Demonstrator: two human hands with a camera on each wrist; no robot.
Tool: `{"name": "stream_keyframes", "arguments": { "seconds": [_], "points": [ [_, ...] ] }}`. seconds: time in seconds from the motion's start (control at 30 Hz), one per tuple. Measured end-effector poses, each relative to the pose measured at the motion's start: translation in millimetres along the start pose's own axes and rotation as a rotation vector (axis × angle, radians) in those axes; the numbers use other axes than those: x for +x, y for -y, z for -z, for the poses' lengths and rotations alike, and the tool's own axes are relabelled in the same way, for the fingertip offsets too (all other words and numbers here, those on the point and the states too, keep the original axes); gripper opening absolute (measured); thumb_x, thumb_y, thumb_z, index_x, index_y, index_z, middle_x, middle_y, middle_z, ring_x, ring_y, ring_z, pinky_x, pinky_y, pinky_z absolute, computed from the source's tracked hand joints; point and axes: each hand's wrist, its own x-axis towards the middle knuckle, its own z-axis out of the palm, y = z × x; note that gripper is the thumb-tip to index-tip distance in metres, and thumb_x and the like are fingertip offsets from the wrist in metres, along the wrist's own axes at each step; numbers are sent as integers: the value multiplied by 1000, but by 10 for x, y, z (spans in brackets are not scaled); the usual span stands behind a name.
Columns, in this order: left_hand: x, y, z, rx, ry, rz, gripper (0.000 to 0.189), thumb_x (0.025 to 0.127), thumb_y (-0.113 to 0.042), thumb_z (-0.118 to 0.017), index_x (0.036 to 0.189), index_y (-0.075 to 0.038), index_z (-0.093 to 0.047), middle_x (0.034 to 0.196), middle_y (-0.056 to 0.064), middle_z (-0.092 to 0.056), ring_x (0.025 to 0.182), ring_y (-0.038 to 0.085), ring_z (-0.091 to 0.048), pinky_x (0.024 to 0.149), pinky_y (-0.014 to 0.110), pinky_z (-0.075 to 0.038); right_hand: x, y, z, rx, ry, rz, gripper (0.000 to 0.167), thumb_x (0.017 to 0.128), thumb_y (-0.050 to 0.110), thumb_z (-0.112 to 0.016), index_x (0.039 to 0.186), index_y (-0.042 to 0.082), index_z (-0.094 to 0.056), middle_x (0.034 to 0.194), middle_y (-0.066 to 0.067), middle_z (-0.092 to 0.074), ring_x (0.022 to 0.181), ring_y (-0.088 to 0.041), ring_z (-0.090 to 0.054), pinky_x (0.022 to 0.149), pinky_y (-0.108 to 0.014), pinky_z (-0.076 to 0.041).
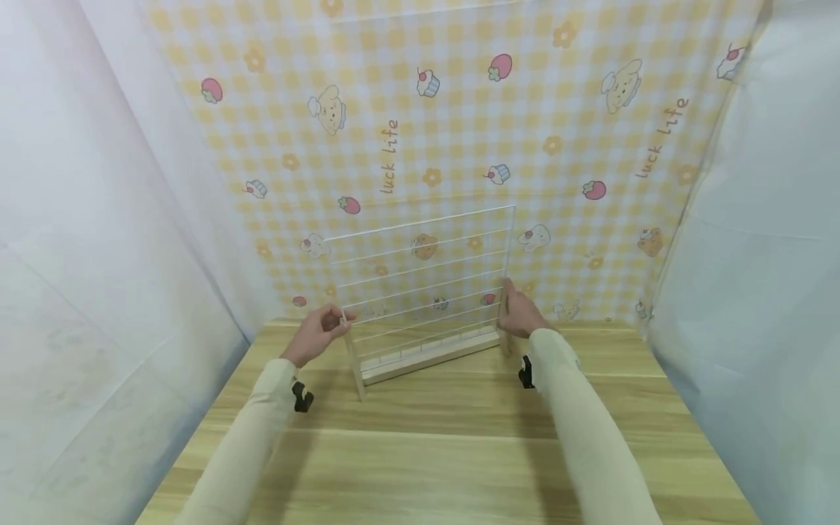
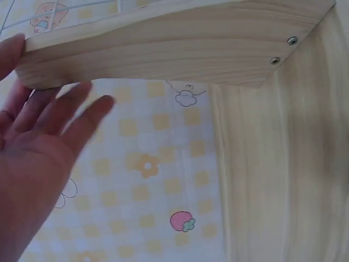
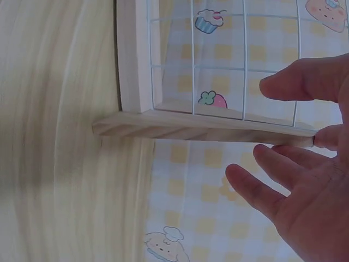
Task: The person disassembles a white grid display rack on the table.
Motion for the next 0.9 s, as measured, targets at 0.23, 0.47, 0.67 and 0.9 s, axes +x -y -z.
{"name": "stream_keyframes", "arguments": {
  "seconds": [0.23,0.47,0.67,0.9],
  "points": [
    [-297,82,-164,-83,-123,-58,17,100,-14,-61,114,-6,-56,126,15,-69,120,32,-66,104,46,-54,41,60,-35,-37,49,26,93,77,-10,-59,154,-10,-7,134,-44,-50,93,-37,-65,73,-38,-56],
    [-459,-2,-301,5,-174,-88,20,101,-17,-61,118,-9,-62,99,12,-68,101,27,-67,106,51,-52,90,52,-22,-63,64,-2,90,81,-10,-52,155,-12,-1,135,-43,-50,77,-28,-61,66,-34,-52],
    [-560,-11,-356,2,-204,-82,30,99,-13,-63,129,-6,-64,120,14,-70,116,34,-66,107,47,-51,135,54,-53,-41,81,3,90,82,-9,-50,156,-9,1,134,-42,-51,56,-16,-47,60,-30,-48],
    [-650,-20,-446,8,-273,-113,31,98,-11,-64,128,-7,-65,117,18,-71,106,30,-68,103,47,-53,175,112,-82,-25,69,16,93,81,-9,-52,156,-9,2,131,-42,-52,62,-20,-50,63,-30,-48]
  ]
}}
